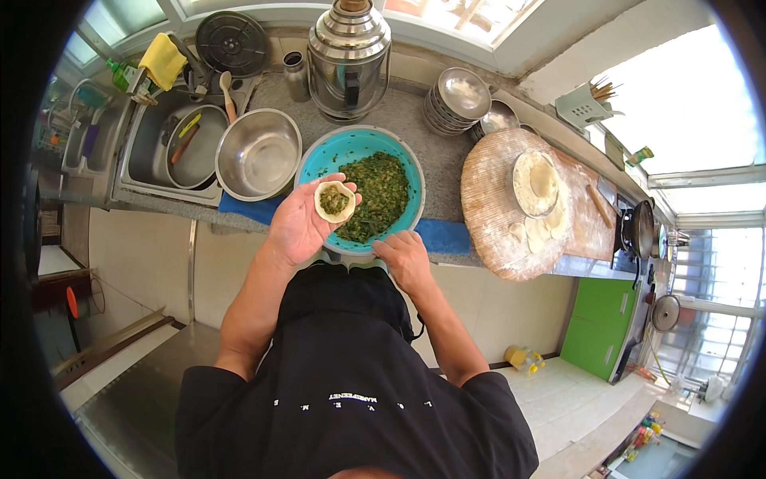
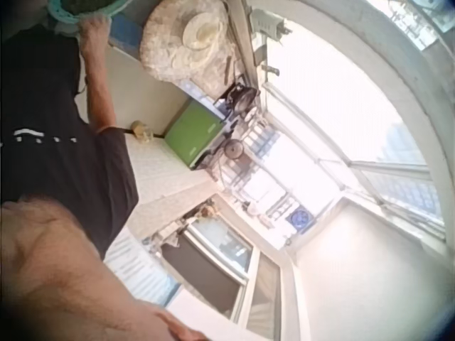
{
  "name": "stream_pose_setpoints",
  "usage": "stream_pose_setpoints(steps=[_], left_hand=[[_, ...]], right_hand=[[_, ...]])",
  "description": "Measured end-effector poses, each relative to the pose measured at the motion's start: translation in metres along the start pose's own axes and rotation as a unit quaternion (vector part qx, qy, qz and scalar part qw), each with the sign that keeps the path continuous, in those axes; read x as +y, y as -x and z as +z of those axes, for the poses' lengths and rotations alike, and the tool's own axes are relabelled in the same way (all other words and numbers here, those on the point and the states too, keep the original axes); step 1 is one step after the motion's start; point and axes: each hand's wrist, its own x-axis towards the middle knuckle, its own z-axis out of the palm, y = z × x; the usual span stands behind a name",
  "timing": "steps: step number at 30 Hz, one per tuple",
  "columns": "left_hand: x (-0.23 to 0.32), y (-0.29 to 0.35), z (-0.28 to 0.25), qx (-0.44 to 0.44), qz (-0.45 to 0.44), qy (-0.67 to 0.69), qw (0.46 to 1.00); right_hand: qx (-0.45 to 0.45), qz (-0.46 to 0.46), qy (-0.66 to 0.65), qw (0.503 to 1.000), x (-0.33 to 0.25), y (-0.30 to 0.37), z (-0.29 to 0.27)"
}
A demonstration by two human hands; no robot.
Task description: The person rolls small dough balls into flat circular wrappers using a rolling pin on a floured board. They then place a green vegetable filling onto the wrappers and fold them into dumplings.
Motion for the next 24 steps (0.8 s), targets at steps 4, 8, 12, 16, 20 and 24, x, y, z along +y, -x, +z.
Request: stream_pose_setpoints(steps=[4,8,12,16,20,24], left_hand=[[-0.003,-0.001,0.002,0.001,-0.015,-0.034,0.999],[-0.004,-0.002,0.004,-0.014,-0.021,-0.088,0.996],[-0.01,-0.003,0.011,-0.029,-0.044,-0.108,0.993],[-0.018,-0.004,0.015,-0.04,-0.065,-0.126,0.989],[-0.025,-0.006,0.012,-0.07,-0.077,-0.13,0.986],[-0.028,-0.003,0.01,-0.082,-0.098,-0.215,0.968]], right_hand=[[-0.077,-0.018,-0.015,0.997,-0.001,0.0,0.001],[0.013,-0.043,-0.075,0.996,-0.017,-0.017,-0.038],[0.195,-0.097,-0.026,0.976,-0.027,-0.031,-0.057],[0.205,-0.15,0.032,0.967,-0.028,-0.053,-0.071],[0.201,-0.167,0.025,0.965,-0.021,-0.058,-0.074],[0.199,-0.136,-0.036,0.97,-0.019,-0.064,-0.071]])
